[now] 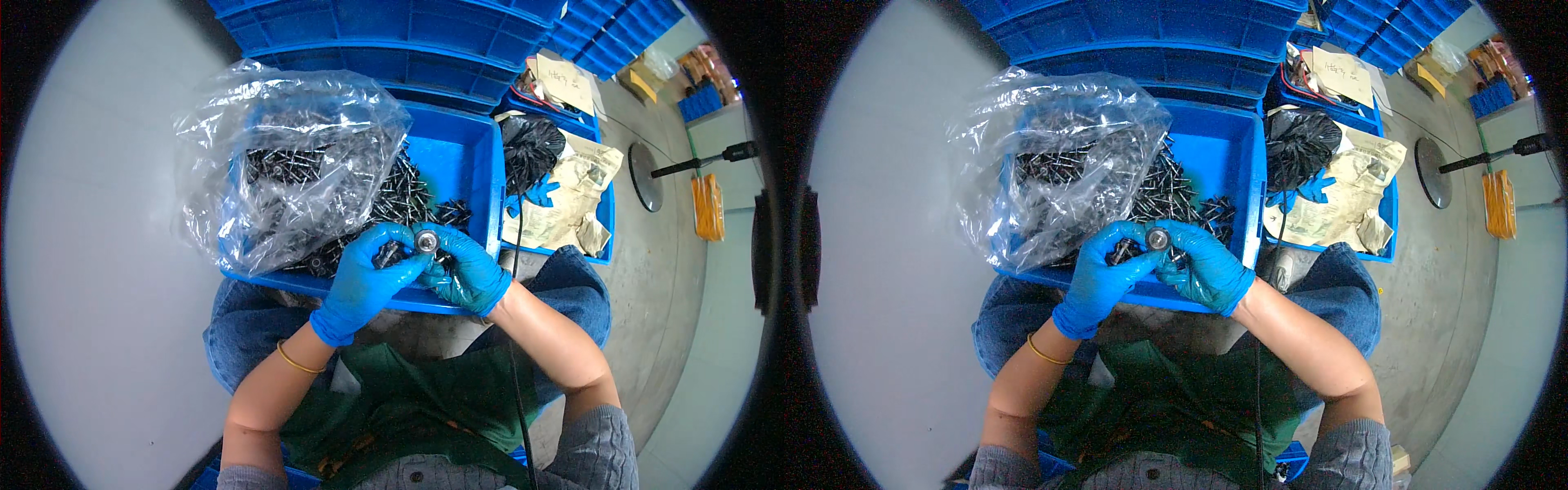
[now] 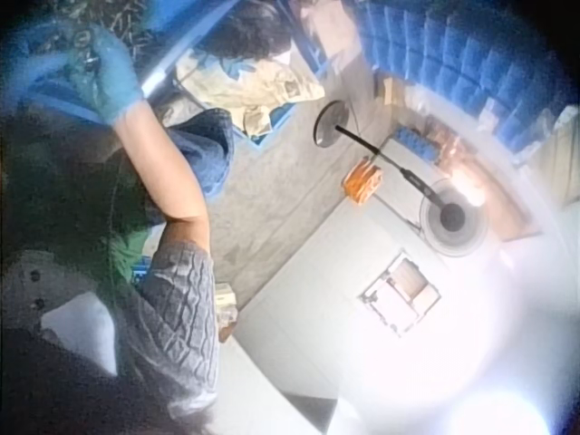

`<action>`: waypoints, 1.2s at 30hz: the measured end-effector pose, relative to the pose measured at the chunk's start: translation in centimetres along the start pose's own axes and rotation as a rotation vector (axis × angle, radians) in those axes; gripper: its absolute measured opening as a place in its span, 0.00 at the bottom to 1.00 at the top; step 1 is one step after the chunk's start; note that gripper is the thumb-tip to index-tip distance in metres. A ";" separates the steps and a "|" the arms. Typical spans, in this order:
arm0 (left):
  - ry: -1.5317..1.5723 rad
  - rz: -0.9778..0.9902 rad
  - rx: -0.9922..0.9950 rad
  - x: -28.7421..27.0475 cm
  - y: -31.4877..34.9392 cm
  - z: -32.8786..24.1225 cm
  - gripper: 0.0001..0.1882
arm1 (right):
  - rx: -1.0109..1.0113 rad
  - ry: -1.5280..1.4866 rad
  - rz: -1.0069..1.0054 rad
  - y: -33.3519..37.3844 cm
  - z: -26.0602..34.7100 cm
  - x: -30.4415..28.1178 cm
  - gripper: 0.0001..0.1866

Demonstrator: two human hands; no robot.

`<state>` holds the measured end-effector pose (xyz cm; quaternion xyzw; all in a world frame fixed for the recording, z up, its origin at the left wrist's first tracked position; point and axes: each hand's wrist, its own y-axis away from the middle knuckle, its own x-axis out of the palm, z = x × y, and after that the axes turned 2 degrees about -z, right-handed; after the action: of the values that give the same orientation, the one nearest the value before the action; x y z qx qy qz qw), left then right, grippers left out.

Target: The person sits on the floor with a blue bin on their lap and repeatedly picks small metal parts from the bin. They use a handheld rotary tool to grind or deburr the parts one by one, then place them back into the bin. The process continues with multiple parts handled individually.

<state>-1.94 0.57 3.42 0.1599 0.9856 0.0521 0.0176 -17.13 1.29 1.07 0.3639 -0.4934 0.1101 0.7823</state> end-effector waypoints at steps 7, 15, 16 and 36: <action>0.139 -0.050 -0.216 -0.1 0.1 -0.3 0.03 | -0.167 0.314 -0.091 0.0 0.0 0.9 0.09; 0.157 -0.128 -0.164 0.0 0.2 0.6 0.03 | -0.329 0.670 -0.214 0.1 0.0 1.4 0.10; 0.168 -0.138 -0.176 -0.1 0.2 0.6 0.03 | -0.323 0.660 -0.177 0.2 0.1 1.4 0.11; 0.377 -0.196 -0.281 -1.6 -0.8 -0.8 0.05 | -0.056 0.696 -0.191 -2.1 3.6 -0.9 0.10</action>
<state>-0.69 -0.81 4.15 0.0470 0.9653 0.2156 -0.1397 -18.92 -2.50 0.27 0.3275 -0.1639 0.1402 0.9199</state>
